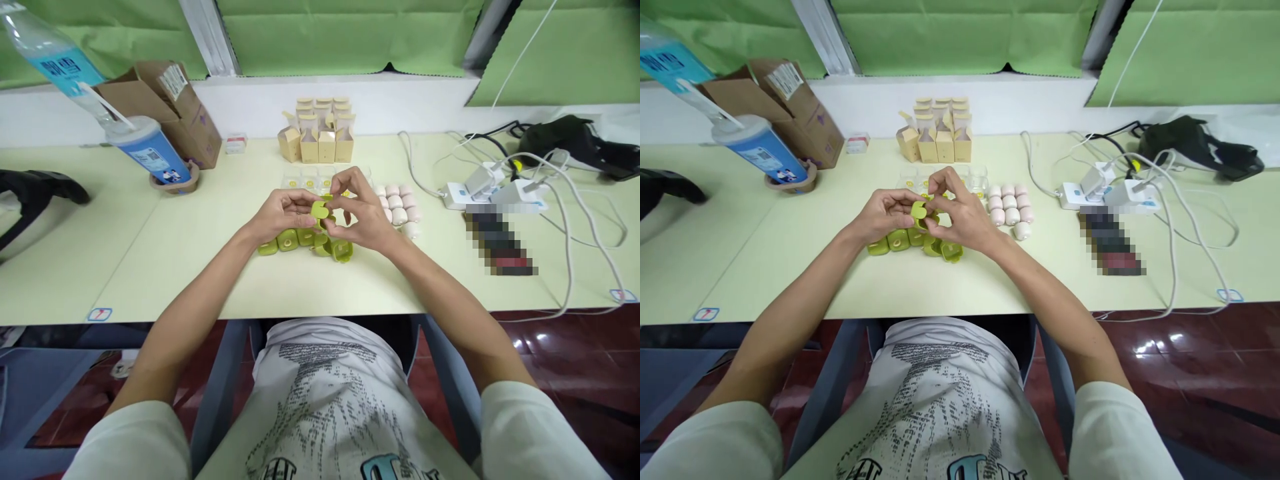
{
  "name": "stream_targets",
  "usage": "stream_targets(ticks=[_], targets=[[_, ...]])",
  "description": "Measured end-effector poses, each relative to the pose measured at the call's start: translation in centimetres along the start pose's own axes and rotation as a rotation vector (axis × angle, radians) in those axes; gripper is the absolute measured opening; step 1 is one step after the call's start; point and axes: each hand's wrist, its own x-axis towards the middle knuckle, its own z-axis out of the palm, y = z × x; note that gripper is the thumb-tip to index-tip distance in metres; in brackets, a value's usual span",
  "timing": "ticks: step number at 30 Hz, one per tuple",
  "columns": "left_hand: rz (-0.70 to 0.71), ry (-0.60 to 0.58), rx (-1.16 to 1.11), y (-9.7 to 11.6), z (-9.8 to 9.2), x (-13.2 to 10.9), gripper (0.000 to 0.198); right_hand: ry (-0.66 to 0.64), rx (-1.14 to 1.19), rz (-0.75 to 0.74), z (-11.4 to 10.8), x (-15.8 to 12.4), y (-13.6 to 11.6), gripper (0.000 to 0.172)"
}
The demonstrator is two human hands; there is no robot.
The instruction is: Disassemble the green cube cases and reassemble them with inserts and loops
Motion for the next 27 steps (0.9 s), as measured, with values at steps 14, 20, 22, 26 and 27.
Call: stream_targets(ticks=[14, 20, 22, 26, 27], targets=[[0.144, 0.064, -0.115, -1.5, -1.7, 0.7, 0.059, 0.006, -0.521, -0.079, -13.0, -13.6, -1.1, 0.016], [0.11, 0.046, -0.102, -1.5, -1.4, 0.5, 0.063, -0.182, -0.638, -0.095, -13.3, -17.3, 0.4, 0.008], [0.128, 0.031, -0.123, -1.6, -1.3, 0.4, 0.062, -0.162, -0.498, -0.047, -13.9, -16.8, 0.4, 0.009], [0.164, -0.022, -0.109, -1.9, -1.4, 0.4, 0.061, 0.006, -0.315, -0.001, -14.0, -13.5, -1.3, 0.016], [0.174, -0.031, -0.089, -2.0, -1.4, 0.4, 0.062, 0.028, -0.27, -0.016, -13.5, -12.1, -1.9, 0.021]])
